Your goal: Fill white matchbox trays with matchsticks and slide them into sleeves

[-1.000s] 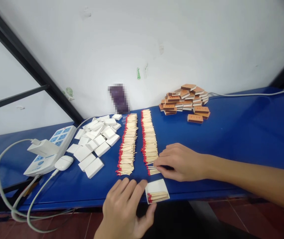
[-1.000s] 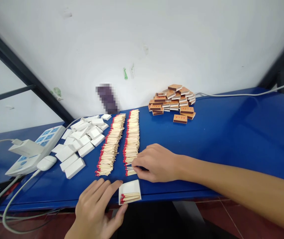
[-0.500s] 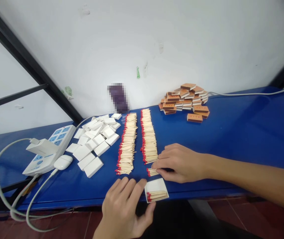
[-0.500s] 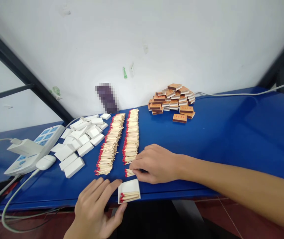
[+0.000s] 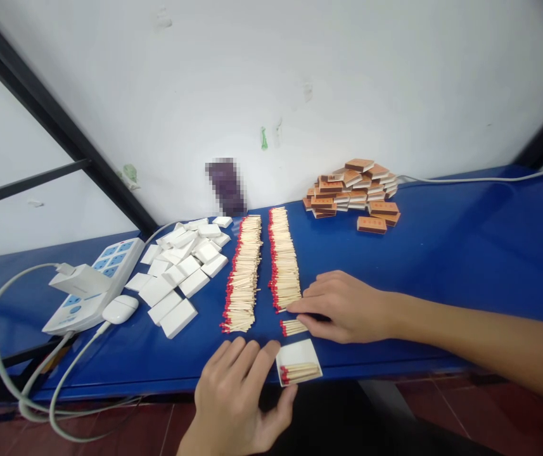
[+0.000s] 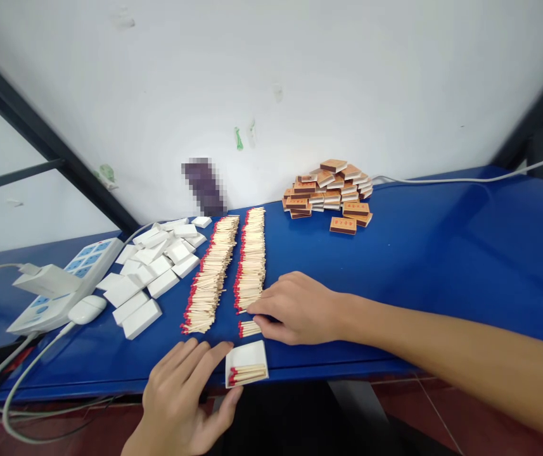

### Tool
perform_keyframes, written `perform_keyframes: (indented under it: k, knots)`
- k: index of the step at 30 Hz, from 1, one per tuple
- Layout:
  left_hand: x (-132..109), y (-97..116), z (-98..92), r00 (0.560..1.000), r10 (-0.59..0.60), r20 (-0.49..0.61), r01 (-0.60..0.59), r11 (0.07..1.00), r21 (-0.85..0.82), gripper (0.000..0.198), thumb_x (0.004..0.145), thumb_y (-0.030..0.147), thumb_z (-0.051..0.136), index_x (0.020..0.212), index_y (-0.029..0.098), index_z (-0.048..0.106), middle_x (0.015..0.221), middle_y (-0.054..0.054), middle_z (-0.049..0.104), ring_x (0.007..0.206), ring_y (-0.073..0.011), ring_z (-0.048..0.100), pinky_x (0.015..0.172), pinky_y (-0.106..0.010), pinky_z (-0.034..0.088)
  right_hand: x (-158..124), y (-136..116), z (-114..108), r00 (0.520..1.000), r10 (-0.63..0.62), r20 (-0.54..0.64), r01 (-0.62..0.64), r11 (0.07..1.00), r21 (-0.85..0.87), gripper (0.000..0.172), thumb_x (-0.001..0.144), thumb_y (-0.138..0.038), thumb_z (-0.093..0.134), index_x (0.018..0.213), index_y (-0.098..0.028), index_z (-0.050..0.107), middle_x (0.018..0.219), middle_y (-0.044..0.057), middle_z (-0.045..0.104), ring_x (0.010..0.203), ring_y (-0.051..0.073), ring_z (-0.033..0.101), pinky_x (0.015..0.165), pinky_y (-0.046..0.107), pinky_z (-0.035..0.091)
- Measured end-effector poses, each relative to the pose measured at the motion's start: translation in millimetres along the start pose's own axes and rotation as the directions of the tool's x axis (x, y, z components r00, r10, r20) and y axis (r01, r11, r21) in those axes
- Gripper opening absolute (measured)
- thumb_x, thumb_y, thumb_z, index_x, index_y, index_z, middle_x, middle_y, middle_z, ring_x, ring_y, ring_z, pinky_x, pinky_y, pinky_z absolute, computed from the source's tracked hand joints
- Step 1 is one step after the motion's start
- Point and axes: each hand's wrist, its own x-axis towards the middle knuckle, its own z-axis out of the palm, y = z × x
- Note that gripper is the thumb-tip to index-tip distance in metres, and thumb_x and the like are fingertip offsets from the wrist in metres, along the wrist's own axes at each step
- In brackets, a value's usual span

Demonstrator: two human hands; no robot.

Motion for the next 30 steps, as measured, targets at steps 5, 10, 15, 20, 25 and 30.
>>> perform_keyframes:
  k: [5, 10, 15, 20, 25, 30]
  knots:
    - [2.1, -0.1, 0.2, 1.0, 0.008, -0.008, -0.008, 1.0, 0.005, 0.026, 0.094, 0.033, 0.056, 0.111, 0.015, 0.062, 0.079, -0.007, 0.069, 0.069, -0.0252, 0.064, 0.063, -0.037, 0.048, 0.0, 0.5, 0.4, 1.0, -0.001, 0.019, 0.001, 1.0, 0.009, 0.027, 0.099, -0.026, 0.048, 0.106, -0.02, 0.074, 0.074, 0.001, 0.071, 0.061, 0.014, 0.057, 0.061, 0.031, 0.027]
    - [-0.2, -1.1, -0.2, 1.0, 0.001, 0.008, -0.001, 1.0, 0.014, 0.027, 0.094, 0.034, 0.056, 0.113, 0.016, 0.062, 0.082, -0.007, 0.07, 0.071, -0.0251, 0.064, 0.066, -0.038, 0.05, -0.3, -0.7, 1.7, 1.0, -0.015, 0.006, 0.015, 0.999, 0.039, 0.026, 0.098, -0.025, 0.049, 0.101, -0.019, 0.074, 0.074, 0.001, 0.071, 0.062, 0.014, 0.058, 0.062, 0.031, 0.03]
    - [0.2, -0.2, -0.4, 1.0, 0.005, -0.003, -0.005, 1.0, 0.015, 0.026, 0.094, 0.034, 0.056, 0.111, 0.016, 0.062, 0.081, -0.007, 0.069, 0.07, -0.0257, 0.064, 0.063, -0.038, 0.049, -0.4, -0.4, 1.4, 0.999, -0.002, -0.033, 0.003, 1.0, 0.025, 0.025, 0.098, -0.023, 0.048, 0.099, -0.019, 0.073, 0.073, 0.001, 0.069, 0.061, 0.014, 0.056, 0.063, 0.031, 0.03]
    - [2.4, 0.1, -0.7, 1.0, 0.006, -0.006, -0.006, 1.0, 0.006, 0.026, 0.093, 0.032, 0.058, 0.111, 0.015, 0.062, 0.081, -0.007, 0.07, 0.07, -0.0258, 0.064, 0.064, -0.038, 0.049, -0.9, 0.5, 1.6, 0.999, 0.009, -0.042, -0.008, 1.0, 0.026, 0.024, 0.098, -0.023, 0.049, 0.097, -0.019, 0.072, 0.077, 0.001, 0.071, 0.063, 0.013, 0.055, 0.063, 0.03, 0.029]
    - [2.3, 0.4, -0.4, 1.0, 0.01, -0.01, -0.01, 1.0, 0.009, 0.025, 0.094, 0.032, 0.056, 0.111, 0.015, 0.062, 0.081, -0.007, 0.07, 0.07, -0.0261, 0.065, 0.061, -0.038, 0.048, -1.0, -0.1, 2.1, 1.0, 0.012, -0.017, -0.012, 0.999, 0.042, 0.023, 0.097, -0.022, 0.049, 0.095, -0.018, 0.071, 0.075, 0.0, 0.069, 0.061, 0.013, 0.053, 0.062, 0.03, 0.029]
    - [2.4, 0.6, -0.3, 1.0, 0.012, -0.017, -0.011, 1.0, 0.017, 0.025, 0.095, 0.033, 0.055, 0.11, 0.015, 0.062, 0.081, -0.008, 0.07, 0.07, -0.0264, 0.065, 0.062, -0.038, 0.048, -1.7, 0.7, 3.4, 1.0, -0.009, -0.021, 0.011, 0.998, 0.057, 0.023, 0.097, -0.022, 0.049, 0.093, -0.019, 0.071, 0.079, 0.001, 0.071, 0.065, 0.013, 0.056, 0.063, 0.031, 0.028]
